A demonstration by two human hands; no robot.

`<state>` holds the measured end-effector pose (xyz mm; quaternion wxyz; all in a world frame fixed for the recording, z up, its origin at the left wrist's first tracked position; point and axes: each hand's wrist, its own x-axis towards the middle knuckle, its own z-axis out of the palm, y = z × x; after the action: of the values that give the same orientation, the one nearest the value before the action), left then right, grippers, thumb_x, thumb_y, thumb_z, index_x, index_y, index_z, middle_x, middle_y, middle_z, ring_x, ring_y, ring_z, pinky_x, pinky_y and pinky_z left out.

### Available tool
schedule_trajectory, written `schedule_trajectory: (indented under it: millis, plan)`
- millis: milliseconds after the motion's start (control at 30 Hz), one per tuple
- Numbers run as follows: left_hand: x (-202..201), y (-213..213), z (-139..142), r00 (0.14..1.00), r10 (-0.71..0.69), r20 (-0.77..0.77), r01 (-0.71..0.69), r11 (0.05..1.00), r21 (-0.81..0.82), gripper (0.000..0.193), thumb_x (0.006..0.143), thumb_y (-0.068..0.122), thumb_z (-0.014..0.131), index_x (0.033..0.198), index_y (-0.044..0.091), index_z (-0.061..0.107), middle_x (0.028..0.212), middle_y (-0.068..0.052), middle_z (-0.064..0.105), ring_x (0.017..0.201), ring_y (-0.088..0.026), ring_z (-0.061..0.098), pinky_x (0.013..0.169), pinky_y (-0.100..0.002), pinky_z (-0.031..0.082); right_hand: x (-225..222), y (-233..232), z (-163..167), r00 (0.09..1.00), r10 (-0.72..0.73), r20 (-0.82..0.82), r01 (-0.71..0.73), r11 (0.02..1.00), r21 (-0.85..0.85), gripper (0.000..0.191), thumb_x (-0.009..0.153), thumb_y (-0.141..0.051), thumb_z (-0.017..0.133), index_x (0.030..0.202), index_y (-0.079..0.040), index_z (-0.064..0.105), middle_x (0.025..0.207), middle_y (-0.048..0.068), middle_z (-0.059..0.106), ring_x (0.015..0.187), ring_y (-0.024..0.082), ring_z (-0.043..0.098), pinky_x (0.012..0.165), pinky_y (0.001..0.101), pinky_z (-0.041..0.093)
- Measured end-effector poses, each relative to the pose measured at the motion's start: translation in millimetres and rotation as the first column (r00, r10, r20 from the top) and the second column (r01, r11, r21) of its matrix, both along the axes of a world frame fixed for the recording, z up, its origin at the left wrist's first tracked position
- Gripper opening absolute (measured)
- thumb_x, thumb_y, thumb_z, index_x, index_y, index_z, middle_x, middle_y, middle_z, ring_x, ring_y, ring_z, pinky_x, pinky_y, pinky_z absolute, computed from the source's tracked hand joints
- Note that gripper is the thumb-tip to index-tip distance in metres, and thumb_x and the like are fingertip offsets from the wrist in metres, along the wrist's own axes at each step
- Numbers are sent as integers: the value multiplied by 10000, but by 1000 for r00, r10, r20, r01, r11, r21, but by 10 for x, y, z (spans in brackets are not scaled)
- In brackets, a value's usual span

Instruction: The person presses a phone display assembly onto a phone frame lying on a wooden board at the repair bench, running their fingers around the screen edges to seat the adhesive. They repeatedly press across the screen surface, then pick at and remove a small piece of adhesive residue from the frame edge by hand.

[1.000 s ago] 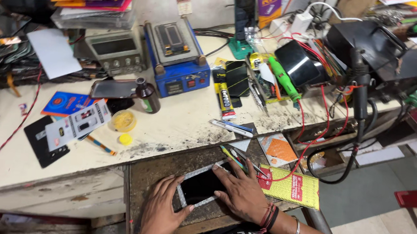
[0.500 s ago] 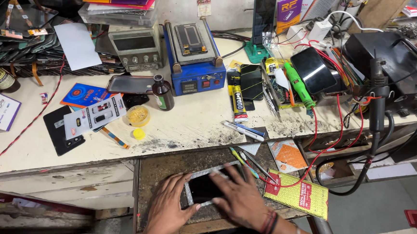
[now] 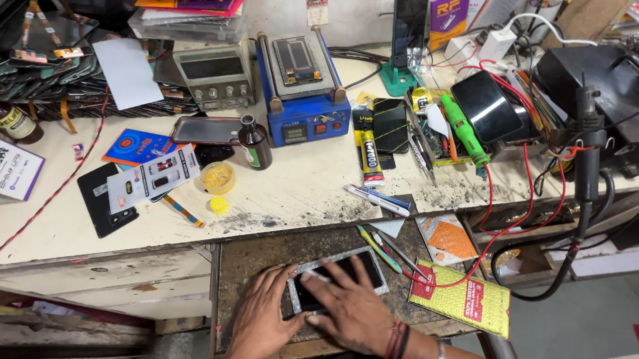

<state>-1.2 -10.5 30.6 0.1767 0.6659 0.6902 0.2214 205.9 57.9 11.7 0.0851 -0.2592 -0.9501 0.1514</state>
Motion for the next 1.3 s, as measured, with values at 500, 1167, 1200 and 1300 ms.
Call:
schedule_trajectory:
  millis: [500, 1167, 1200, 1300]
  plan:
    - [-9, 3, -54, 1000, -2, 28, 1, 1000, 11, 916, 688, 361, 879, 1472, 144, 457, 1435, -86, 525, 1367, -303, 447, 1130, -430, 368, -81, -57, -24, 992, 56, -110, -49, 997, 66, 691, 1007, -501, 518, 1499, -21, 448, 1519, 136, 527, 1517, 373, 282, 1177, 691, 36]
    - [-6, 8, -70, 1000, -24, 18, 22, 996, 84, 936, 667, 366, 894, 1469, 134, 472, 1400, -88, 553, 1341, -314, 464, 1109, -446, 367, 147, -40, -8, 997, 80, -11, -79, 996, 41, 700, 1012, -511, 519, 1548, -79, 392, 1522, 101, 514, 1517, 367, 255, 1174, 686, 28]
    - [-5, 8, -76, 1000, -23, 19, 22, 996, 82, 935, 663, 367, 895, 1465, 131, 474, 1415, -90, 553, 1339, -315, 463, 1112, -446, 364, 198, -30, -4, 999, 46, 5, -46, 998, 42, 696, 1015, -514, 517, 1550, -86, 391, 1512, 88, 521, 1516, 374, 249, 1179, 684, 30]
    - [-4, 5, -86, 1000, -13, 21, 11, 997, 73, 926, 660, 367, 896, 1455, 130, 485, 1426, -92, 556, 1341, -316, 460, 1118, -445, 360, 317, 51, 19, 992, -122, 28, 118, 988, 99, 697, 993, -494, 518, 1548, -91, 394, 1497, 85, 520, 1485, 385, 252, 1150, 685, 34]
